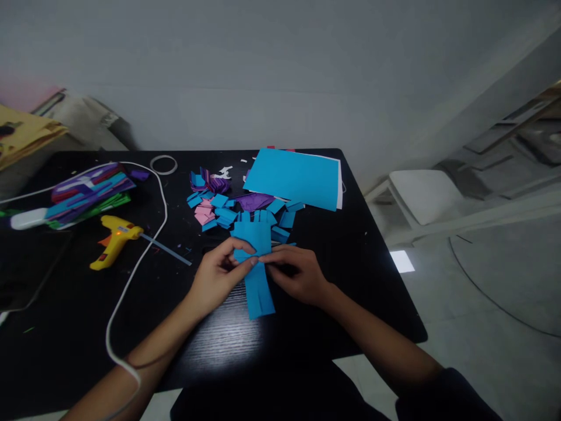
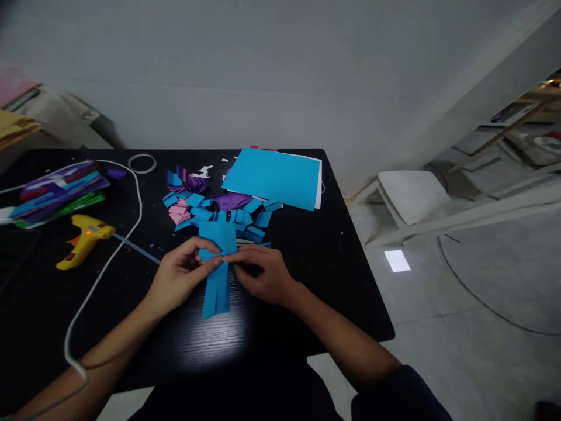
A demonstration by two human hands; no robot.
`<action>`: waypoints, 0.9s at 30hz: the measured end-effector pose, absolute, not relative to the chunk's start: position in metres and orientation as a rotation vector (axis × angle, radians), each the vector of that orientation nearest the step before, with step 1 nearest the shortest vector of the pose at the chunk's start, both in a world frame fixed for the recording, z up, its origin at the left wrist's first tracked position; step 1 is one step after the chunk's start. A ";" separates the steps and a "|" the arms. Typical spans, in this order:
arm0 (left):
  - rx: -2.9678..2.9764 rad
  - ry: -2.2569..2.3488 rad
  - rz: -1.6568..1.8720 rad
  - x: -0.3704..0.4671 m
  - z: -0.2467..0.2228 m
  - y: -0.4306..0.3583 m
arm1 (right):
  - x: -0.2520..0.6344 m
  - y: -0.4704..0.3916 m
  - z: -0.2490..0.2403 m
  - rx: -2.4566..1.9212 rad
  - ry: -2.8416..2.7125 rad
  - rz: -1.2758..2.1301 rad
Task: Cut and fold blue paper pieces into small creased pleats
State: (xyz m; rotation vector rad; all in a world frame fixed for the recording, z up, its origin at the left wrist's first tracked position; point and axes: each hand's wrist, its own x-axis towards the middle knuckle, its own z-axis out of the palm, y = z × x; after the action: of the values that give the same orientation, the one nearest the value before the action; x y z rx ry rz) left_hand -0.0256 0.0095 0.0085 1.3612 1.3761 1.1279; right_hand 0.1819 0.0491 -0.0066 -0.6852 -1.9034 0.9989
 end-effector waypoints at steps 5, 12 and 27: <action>1.433 1.381 1.091 -0.028 0.007 0.010 | 0.179 0.046 -0.006 -0.815 -1.666 1.372; 1.660 1.320 1.035 -0.032 0.004 0.011 | 0.172 0.048 -0.019 -0.835 -1.350 1.679; 1.706 1.335 1.008 -0.031 0.000 0.010 | 0.173 0.053 -0.017 -0.867 -1.196 1.878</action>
State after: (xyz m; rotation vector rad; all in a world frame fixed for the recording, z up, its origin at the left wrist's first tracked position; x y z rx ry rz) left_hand -0.0313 0.0096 0.0003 1.7058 1.3347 1.0080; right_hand 0.1730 0.0526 -0.0173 -0.8670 -1.1963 1.8783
